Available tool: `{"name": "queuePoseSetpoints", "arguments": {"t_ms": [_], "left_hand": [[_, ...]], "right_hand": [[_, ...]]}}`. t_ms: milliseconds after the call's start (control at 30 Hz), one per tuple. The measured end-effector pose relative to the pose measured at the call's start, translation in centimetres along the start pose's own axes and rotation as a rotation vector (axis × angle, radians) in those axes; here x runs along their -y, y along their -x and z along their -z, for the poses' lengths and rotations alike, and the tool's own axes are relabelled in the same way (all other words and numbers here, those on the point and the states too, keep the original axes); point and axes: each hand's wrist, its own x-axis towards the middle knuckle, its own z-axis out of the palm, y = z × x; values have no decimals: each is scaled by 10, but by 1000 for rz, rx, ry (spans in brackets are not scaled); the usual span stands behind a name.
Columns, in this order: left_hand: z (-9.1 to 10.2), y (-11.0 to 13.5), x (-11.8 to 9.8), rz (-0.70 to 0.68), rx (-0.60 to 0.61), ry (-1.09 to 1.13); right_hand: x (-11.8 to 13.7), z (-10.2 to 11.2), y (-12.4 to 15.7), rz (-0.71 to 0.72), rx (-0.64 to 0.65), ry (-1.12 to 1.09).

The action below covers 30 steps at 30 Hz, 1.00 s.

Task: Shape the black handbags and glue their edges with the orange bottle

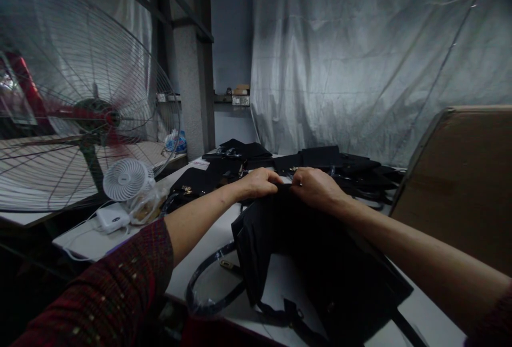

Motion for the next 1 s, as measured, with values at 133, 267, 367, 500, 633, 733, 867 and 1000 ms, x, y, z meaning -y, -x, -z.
{"name": "queuePoseSetpoints", "arguments": {"t_ms": [133,267,367,500,633,733,867,1000], "left_hand": [[-3,-3,3,-26,10,95],[-6,-10,-2,17,-80,66],[-8,-14,-12,43,-182,-105],[-2,-6,-23,135,-267,-270],[7,13,-21,275,-294,-301],[10,20,-18,286,-292,-305],[8,18,-20,180,-229,-308],[7,13,-24,161,-177,-307]], "right_hand": [[0,-2,-2,-8,-3,11],[1,-7,-4,-13,-24,9],[0,-9,-7,-4,-40,-38],[-13,-1,-2,14,-91,-167],[-31,9,12,-113,-119,-370],[-35,9,22,-127,-27,-453],[-31,6,25,-139,27,-454],[-33,4,22,-112,-10,-430]]}}
